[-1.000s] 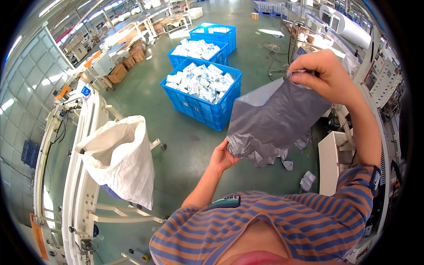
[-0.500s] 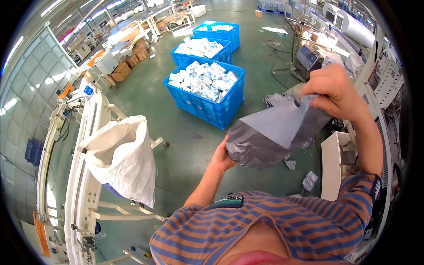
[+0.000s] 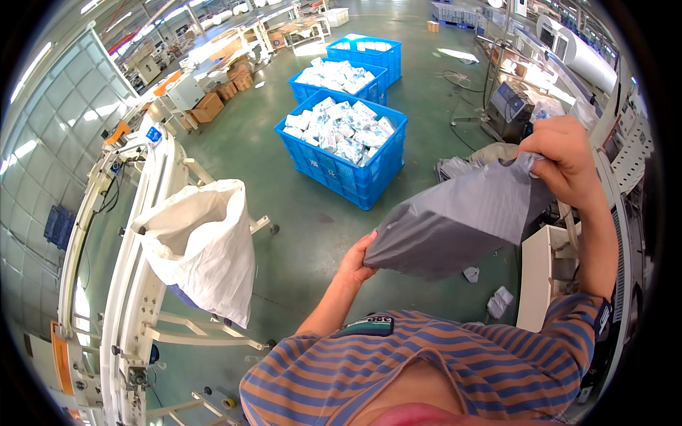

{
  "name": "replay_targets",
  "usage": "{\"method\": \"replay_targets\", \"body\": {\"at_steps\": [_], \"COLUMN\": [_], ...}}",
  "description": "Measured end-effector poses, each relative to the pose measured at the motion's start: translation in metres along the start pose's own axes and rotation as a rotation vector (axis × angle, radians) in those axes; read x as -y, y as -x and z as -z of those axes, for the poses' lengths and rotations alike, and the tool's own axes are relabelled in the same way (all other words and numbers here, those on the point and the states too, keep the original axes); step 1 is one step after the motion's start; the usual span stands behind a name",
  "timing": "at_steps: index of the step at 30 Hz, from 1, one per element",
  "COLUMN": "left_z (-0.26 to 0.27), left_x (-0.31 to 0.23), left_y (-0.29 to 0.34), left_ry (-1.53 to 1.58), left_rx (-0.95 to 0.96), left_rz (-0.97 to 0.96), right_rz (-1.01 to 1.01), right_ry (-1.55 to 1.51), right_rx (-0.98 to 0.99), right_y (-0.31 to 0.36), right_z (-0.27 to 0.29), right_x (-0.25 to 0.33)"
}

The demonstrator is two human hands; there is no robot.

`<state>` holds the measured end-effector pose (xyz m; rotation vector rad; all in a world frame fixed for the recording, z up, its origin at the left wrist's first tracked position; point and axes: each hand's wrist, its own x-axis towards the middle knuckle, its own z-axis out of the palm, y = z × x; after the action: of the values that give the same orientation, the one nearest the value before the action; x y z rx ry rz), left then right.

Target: The person folds gray plastic shipping bags and places them into a machine hopper. They then pick up small white packages from a blue crate and place them into the machine. The person repeats this process, handling the bags and packages by hand.

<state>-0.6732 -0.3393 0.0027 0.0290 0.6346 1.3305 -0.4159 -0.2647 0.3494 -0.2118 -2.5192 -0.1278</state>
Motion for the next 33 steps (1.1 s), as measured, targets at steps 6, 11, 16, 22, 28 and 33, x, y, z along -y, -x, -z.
{"method": "replay_targets", "body": {"at_steps": [6,11,16,22,28,33], "left_z": [-0.004,-0.098,-0.064,-0.049,-0.034,-0.037], "left_x": [-0.01,-0.01,0.036,0.041,-0.013,0.01], "left_y": [0.012,0.033,0.017,-0.008,-0.033,-0.016], "left_ry": [-0.674,-1.086,-0.841,-0.989,-0.295,0.171], "left_rx": [-0.156,0.476,0.51,0.394,0.233,0.501], "left_rz": [-0.741,-1.081,-0.475,-0.472,-0.442,0.076], "right_rz": [-0.062,0.03,-0.059,-0.753,-0.979,-1.064], "right_ry": [-0.05,-0.138,-0.156,0.152,-0.479,-0.47], "right_rx": [0.058,0.243,0.129,0.125,-0.161,-0.146], "right_y": [-0.004,-0.022,-0.031,-0.051,-0.034,-0.026], "right_z": [-0.012,-0.027,-0.021,0.046,0.005,-0.019], "right_x": [0.004,0.027,0.026,0.004,-0.058,-0.078]}}
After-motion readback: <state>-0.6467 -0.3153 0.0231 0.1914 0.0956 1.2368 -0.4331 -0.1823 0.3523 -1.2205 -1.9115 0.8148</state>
